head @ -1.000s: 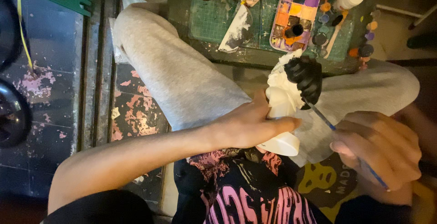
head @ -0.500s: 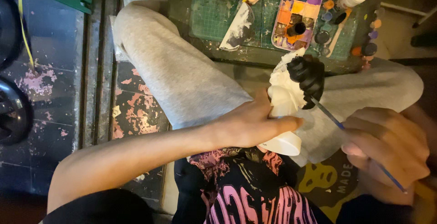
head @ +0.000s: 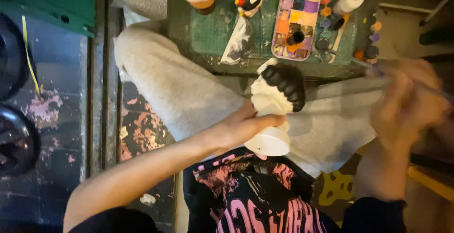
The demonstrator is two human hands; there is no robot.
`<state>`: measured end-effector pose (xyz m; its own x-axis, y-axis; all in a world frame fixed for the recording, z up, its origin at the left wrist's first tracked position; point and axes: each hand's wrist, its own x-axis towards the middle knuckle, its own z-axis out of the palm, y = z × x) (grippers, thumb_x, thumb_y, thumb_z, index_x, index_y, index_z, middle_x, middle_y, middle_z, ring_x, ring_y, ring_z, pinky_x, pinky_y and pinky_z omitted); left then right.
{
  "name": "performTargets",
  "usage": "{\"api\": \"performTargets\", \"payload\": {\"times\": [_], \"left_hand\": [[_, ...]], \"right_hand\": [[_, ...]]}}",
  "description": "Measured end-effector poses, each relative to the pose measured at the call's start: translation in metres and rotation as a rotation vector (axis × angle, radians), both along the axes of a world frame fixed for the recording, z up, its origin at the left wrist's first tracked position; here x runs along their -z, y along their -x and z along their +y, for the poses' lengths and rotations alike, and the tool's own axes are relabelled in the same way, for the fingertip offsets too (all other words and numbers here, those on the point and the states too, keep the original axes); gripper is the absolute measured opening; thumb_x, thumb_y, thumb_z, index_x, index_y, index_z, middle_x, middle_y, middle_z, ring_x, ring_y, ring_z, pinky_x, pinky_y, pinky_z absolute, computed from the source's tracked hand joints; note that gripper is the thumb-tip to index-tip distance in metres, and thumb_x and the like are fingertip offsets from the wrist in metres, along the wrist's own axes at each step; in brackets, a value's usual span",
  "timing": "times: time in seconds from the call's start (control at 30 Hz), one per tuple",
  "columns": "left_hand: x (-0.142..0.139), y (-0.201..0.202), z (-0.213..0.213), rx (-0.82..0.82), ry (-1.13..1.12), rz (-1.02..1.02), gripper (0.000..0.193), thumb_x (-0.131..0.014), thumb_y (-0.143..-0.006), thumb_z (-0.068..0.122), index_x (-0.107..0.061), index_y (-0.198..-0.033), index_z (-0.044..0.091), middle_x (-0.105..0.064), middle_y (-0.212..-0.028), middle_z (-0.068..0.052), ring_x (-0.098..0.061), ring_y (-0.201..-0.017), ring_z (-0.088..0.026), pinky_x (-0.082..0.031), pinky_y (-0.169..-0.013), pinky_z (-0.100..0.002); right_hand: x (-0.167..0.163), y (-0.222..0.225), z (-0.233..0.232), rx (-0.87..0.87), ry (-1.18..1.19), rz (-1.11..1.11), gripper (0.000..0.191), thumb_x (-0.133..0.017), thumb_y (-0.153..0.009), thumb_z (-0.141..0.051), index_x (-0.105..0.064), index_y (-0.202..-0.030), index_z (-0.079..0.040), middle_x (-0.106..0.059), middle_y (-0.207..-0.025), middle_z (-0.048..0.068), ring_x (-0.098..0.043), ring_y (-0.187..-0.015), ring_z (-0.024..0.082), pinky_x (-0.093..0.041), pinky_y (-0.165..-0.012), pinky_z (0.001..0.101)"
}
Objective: The person sits on the floor with a plaster bust figurine on their lap and paints its hair black using a small brush, dipping the brush into a paint palette on the table and rotating the figurine to reach different sides.
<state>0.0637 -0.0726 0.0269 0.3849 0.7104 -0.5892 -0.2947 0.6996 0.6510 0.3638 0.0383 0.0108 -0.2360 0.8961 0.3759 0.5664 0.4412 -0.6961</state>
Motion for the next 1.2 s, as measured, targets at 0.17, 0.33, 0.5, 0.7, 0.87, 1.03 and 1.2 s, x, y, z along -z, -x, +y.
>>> {"api": "performTargets", "payload": {"times": [0.17,0.33,0.5,0.7,0.87,1.03,1.2], "left_hand": [[0.009,0.003,0.002,-0.031,0.103,-0.041,0.058,-0.066,-0.090,0.033,-0.047,-0.137,0.006,-0.068,-0.114,-0.014,-0.074,-0.094,-0.027,-0.067,-0.056,-0.045],[0.015,0.003,0.007,-0.025,0.097,-0.062,0.056,-0.064,-0.092,0.034,-0.050,-0.137,0.004,-0.068,-0.115,-0.016,-0.074,-0.094,-0.029,-0.066,-0.057,-0.044],[0.014,0.003,0.007,-0.039,0.046,-0.043,0.052,-0.064,-0.093,0.032,-0.052,-0.136,0.004,-0.069,-0.112,-0.015,-0.074,-0.093,-0.027,-0.065,-0.056,-0.043],[0.009,0.003,0.007,-0.035,0.006,-0.033,0.051,-0.063,-0.094,0.031,-0.053,-0.134,0.001,-0.069,-0.110,-0.015,-0.074,-0.091,-0.026,-0.065,-0.056,-0.041],[0.004,0.003,0.009,-0.028,0.073,0.017,0.058,-0.065,-0.091,0.031,-0.044,-0.137,0.002,-0.067,-0.115,-0.015,-0.074,-0.094,-0.026,-0.066,-0.057,-0.041],[0.001,0.001,0.009,-0.018,0.054,0.023,0.061,-0.065,-0.091,0.032,-0.042,-0.139,0.002,-0.067,-0.116,-0.017,-0.073,-0.095,-0.027,-0.065,-0.056,-0.040],[0.001,0.002,0.010,-0.019,-0.012,0.004,0.059,-0.065,-0.093,0.031,-0.045,-0.138,-0.001,-0.067,-0.115,-0.018,-0.073,-0.093,-0.027,-0.065,-0.054,-0.040]], "right_hand": [[0.033,0.055,0.044,-0.172,-0.229,-0.181,0.005,-0.063,-0.116,0.003,-0.067,-0.115,0.005,-0.072,-0.106,0.016,-0.071,-0.092,0.030,-0.056,-0.082,0.0368],[0.034,0.091,0.063,-0.217,-0.262,-0.175,0.006,-0.069,-0.112,0.000,-0.067,-0.108,0.004,-0.070,-0.103,0.018,-0.068,-0.088,0.033,-0.055,-0.079,0.0393],[0.031,0.098,0.065,-0.223,-0.206,-0.146,0.004,-0.070,-0.109,0.001,-0.068,-0.110,0.004,-0.070,-0.102,0.020,-0.067,-0.084,0.034,-0.054,-0.073,0.0413],[0.028,0.105,0.066,-0.274,-0.227,-0.183,0.003,-0.069,-0.109,0.002,-0.067,-0.109,0.004,-0.070,-0.106,0.020,-0.069,-0.094,0.036,-0.057,-0.085,0.0427],[0.028,0.108,0.066,-0.284,-0.212,-0.176,0.005,-0.070,-0.108,0.002,-0.066,-0.109,0.006,-0.070,-0.107,0.021,-0.069,-0.096,0.038,-0.056,-0.086,0.0431],[0.028,0.109,0.067,-0.294,-0.229,-0.189,0.005,-0.069,-0.109,0.002,-0.066,-0.108,0.006,-0.071,-0.108,0.020,-0.069,-0.097,0.038,-0.056,-0.087,0.0434],[0.030,0.107,0.068,-0.260,-0.230,-0.185,0.005,-0.069,-0.109,0.001,-0.067,-0.110,0.006,-0.072,-0.105,0.022,-0.071,-0.091,0.037,-0.057,-0.081,0.0421]]}}
